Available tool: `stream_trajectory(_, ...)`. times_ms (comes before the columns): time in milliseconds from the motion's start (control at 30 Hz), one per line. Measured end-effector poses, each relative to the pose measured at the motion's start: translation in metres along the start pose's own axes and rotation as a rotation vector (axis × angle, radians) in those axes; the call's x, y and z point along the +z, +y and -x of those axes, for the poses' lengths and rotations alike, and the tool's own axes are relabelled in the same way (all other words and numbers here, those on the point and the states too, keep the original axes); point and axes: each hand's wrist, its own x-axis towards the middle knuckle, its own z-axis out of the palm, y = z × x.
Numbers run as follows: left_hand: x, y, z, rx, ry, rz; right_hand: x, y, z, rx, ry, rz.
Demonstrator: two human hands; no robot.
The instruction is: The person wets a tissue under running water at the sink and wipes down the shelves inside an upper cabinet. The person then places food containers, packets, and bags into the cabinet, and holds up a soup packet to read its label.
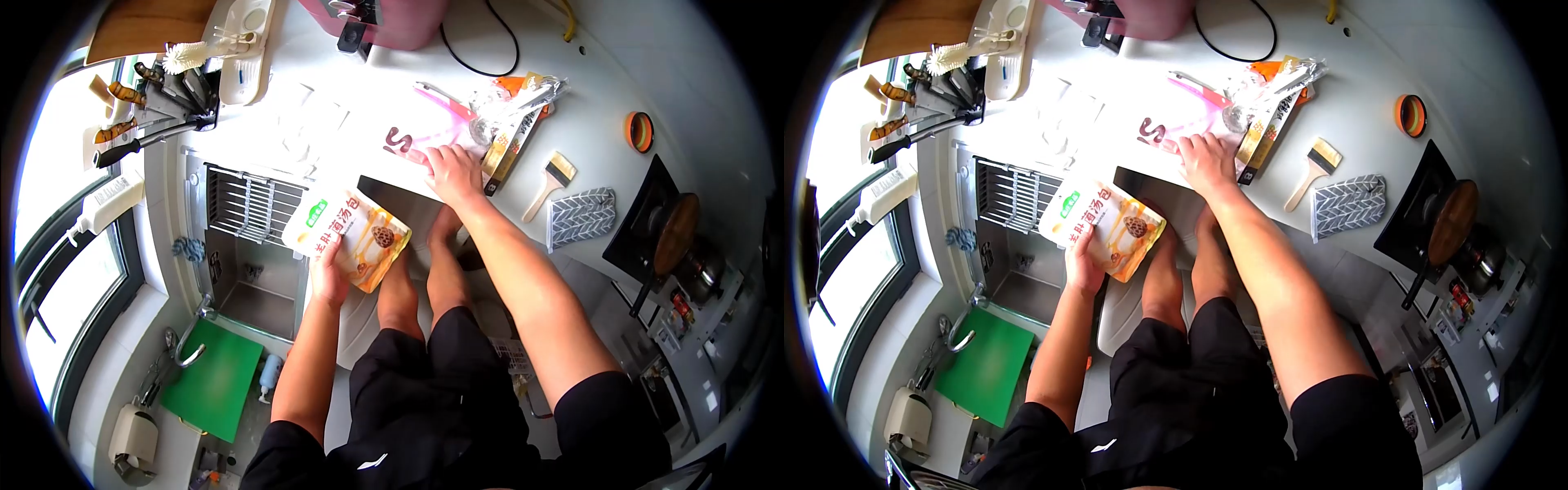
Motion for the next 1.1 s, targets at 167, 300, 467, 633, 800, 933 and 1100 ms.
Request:
stream_trajectory(167,0.014,0.001,-0.005,0.009,0.028,0.075,-0.031,-0.009,-0.004,0.021,0.422,-0.315)
stream_trajectory(300,0.025,0.006,-0.015,0.054,0.045,0.009,-0.06,0.003,0.009,0.405,0.396,-1.046)
stream_trajectory(467,0.044,0.022,-0.031,-0.002,0.0,-0.037,-0.129,0.011,0.012,0.694,0.191,-1.788)
stream_trajectory(633,0.07,0.03,-0.06,-0.171,-0.231,-0.101,-0.11,0.021,0.024,0.711,-0.118,-1.896)
stream_trajectory(800,0.091,0.031,-0.056,-0.517,-0.345,0.31,-0.076,-0.023,0.04,0.295,0.049,-0.637)
stream_trajectory(933,0.081,0.025,-0.026,-0.167,-0.439,-0.178,-0.054,-0.055,0.057,0.334,-0.016,-0.781)
stream_trajectory(1100,0.019,0.011,-0.022,-0.161,-0.206,-0.001,-0.021,-0.046,0.042,0.264,0.17,-0.358)
